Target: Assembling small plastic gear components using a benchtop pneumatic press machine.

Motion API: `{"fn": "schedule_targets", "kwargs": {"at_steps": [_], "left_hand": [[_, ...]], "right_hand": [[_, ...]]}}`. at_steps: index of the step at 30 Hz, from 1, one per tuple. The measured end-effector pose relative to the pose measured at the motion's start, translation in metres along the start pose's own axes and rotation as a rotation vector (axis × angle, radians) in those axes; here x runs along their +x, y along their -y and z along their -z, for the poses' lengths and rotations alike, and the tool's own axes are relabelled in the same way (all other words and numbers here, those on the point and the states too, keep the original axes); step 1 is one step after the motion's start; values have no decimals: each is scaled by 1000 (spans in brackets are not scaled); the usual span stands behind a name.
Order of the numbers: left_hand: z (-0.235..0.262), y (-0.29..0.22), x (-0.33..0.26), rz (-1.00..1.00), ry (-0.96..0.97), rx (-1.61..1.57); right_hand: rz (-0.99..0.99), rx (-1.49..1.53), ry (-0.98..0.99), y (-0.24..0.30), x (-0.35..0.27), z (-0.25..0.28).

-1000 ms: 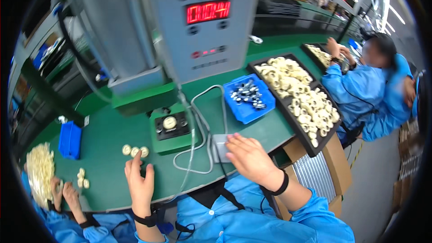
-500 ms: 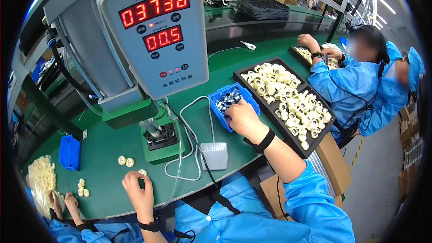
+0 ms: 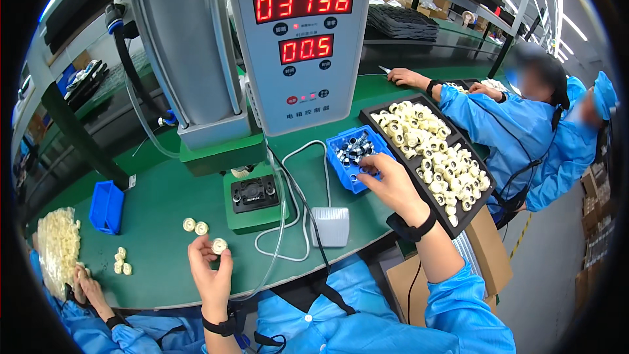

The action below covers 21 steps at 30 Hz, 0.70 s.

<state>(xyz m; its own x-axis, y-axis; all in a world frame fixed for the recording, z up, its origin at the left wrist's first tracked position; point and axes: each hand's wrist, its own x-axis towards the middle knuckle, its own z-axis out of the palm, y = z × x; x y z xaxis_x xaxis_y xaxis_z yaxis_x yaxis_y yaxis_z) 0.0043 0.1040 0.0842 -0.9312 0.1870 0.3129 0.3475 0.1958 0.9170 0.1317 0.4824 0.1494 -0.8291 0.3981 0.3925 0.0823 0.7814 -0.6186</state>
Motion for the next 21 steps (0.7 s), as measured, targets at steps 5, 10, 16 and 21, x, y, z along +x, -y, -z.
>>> {"fn": "schedule_targets", "kwargs": {"at_steps": [5, 10, 16, 21], "left_hand": [[-17, -19, 16, -139, 123, 0], [-47, -37, 51, -238, 160, 24], [-72, -37, 82, -241, 177, 201], [-77, -34, 89, -105, 273, 222]], "right_hand": [[-39, 200, -17, 35, -10, -9], [-143, 450, 154, 53, -6, -39], [-233, 888, 227, 98, 19, -88], [3, 723, 190, 116, 41, -106]]}}
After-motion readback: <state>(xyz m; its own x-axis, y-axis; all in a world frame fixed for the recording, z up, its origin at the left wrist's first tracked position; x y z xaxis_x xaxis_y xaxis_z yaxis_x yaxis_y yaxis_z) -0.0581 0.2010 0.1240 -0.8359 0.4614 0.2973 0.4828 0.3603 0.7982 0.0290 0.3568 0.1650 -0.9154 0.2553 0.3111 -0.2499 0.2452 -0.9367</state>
